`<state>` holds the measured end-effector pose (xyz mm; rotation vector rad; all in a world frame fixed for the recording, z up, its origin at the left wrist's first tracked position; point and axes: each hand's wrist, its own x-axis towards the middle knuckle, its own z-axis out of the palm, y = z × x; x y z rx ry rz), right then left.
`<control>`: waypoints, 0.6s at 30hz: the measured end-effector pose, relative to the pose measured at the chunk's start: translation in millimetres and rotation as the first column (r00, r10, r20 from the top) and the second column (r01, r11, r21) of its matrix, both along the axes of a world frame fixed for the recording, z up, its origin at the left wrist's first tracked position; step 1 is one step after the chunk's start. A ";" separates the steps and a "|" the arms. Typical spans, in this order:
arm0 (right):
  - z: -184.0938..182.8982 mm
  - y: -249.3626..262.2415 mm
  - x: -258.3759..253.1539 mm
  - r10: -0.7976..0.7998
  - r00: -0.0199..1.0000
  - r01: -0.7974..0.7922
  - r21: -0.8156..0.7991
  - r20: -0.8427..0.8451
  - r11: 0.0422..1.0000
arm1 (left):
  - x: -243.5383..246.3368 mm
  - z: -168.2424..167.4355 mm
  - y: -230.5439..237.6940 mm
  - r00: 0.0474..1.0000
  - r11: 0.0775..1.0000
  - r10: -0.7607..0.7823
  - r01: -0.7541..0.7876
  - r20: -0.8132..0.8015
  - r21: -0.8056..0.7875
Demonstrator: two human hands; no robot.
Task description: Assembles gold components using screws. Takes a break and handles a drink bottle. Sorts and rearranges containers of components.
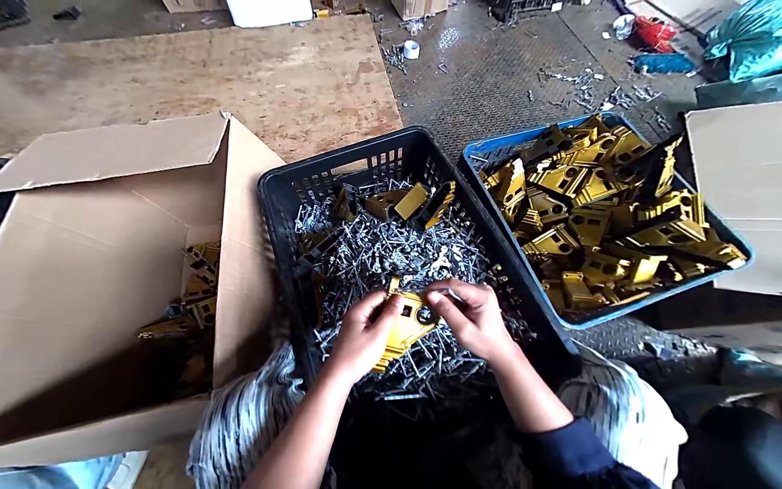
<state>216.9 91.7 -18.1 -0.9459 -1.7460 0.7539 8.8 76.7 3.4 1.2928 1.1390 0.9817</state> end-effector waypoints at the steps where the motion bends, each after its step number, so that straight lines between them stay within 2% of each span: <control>1: -0.7 0.9 0.0 -0.028 0.996 0.021 0.081 0.082 0.997 | -0.3 -0.4 -0.1 0.999 1.000 0.009 -0.008 -0.038 0.014; 4: 0.5 0.2 -0.8 -0.086 0.972 0.033 0.236 0.218 0.971 | 1.3 1.7 -0.2 0.998 0.998 0.062 -0.062 -0.030 -0.001; 6: 0.8 -1.1 0.7 -0.044 0.970 -0.005 0.200 0.238 0.980 | 2.0 6.8 -0.9 0.991 0.991 0.130 -0.130 0.038 -0.019; 8: 1.1 -1.8 3.4 0.064 0.982 -0.079 0.079 0.179 0.994 | 3.1 11.3 -0.2 0.971 0.975 0.219 -0.220 0.097 0.005; 10: -0.6 -1.7 1.8 0.121 0.992 -0.121 -0.005 0.046 0.993 | 3.3 11.5 0.3 0.957 0.962 0.261 -0.268 0.124 0.043; 12: -4.3 0.6 1.2 0.136 0.990 -0.137 -0.017 -0.041 0.990 | 1.9 9.7 -0.5 0.962 0.965 0.247 -0.255 0.115 0.064; 16: -4.4 4.0 4.4 0.126 0.992 -0.125 0.033 -0.024 0.992 | -0.9 7.7 -0.6 0.972 0.973 0.198 -0.211 0.129 0.093; 18: -3.8 2.0 3.9 0.174 0.983 -0.174 0.002 -0.053 0.985 | -2.2 8.4 -1.1 0.974 0.975 0.162 -0.183 0.160 0.124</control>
